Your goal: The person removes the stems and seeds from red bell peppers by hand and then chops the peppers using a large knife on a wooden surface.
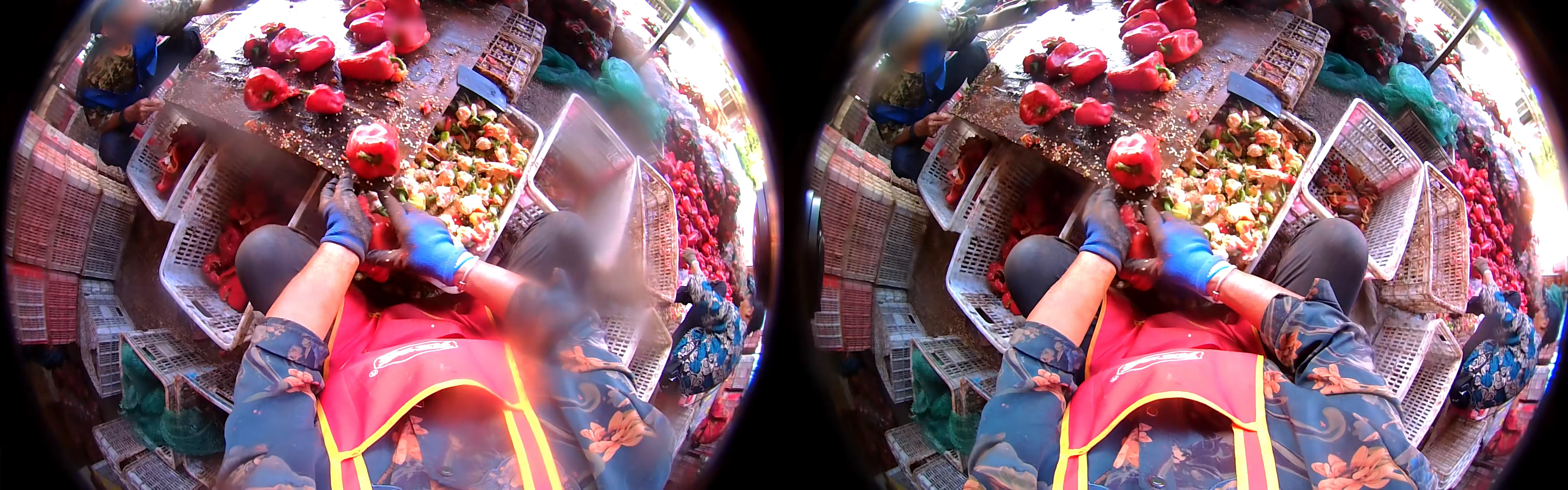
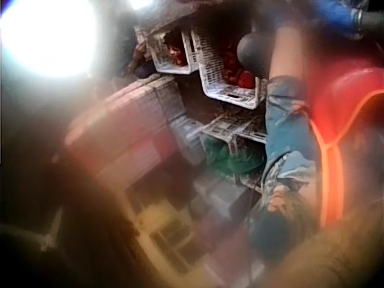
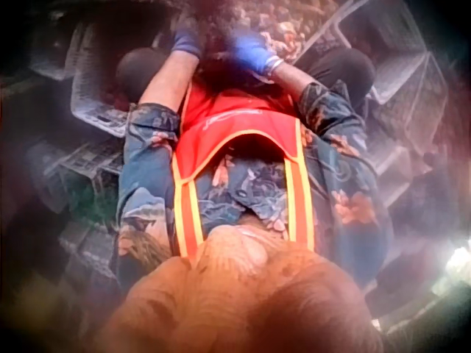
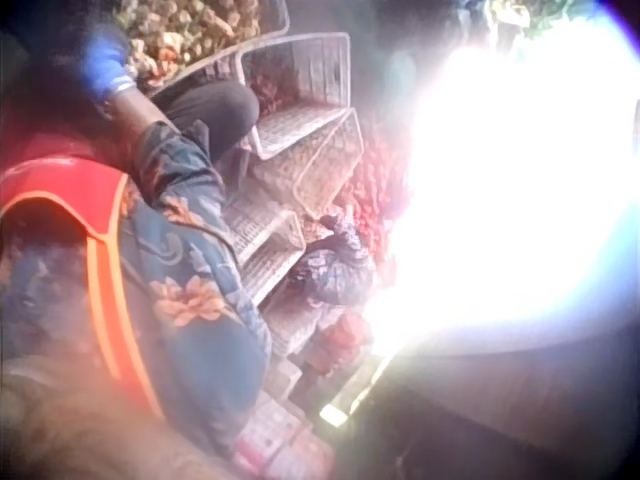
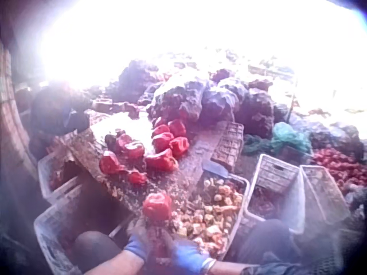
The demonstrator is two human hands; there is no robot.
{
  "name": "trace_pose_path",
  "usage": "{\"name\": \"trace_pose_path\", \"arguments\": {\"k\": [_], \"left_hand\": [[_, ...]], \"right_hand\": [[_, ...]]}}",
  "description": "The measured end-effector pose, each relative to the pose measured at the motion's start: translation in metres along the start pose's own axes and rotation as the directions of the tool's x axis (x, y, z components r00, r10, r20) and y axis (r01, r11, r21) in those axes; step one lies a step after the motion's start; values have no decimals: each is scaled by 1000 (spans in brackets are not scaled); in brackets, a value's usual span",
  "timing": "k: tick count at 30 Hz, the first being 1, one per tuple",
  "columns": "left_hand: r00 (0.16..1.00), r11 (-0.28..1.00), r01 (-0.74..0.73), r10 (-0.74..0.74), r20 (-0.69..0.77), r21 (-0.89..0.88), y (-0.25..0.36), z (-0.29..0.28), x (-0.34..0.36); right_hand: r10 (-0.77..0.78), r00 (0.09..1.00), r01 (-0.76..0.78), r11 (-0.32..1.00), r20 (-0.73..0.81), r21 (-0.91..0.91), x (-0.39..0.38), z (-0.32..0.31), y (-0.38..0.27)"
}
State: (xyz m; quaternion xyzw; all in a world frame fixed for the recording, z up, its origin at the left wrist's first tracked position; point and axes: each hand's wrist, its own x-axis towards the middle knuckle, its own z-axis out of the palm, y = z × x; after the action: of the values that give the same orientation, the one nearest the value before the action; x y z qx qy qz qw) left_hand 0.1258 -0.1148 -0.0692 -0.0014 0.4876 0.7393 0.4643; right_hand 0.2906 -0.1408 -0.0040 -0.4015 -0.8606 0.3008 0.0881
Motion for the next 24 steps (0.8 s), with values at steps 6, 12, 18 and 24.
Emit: {"name": "trace_pose_path", "arguments": {"k": [6, 12, 18, 24], "left_hand": [[979, 986, 57, -86, 187, 156, -14, -7, -20], [987, 992, -84, 69, 144, 99, 7, 4, -42], [775, 608, -190, -388, 498, 770, 23, -38, -57], [538, -400, -778, -823, 185, 485, -32, -84, -60]], "right_hand": [[-34, 999, 34, 996, 1, -84, 1, 53, 21], [-112, 982, 146, 962, -154, 231, -5, 43, 43], [-157, 949, 274, 842, -275, 464, -13, -54, 59], [-104, 981, 178, 815, -162, 552, -57, -104, 74]]}}
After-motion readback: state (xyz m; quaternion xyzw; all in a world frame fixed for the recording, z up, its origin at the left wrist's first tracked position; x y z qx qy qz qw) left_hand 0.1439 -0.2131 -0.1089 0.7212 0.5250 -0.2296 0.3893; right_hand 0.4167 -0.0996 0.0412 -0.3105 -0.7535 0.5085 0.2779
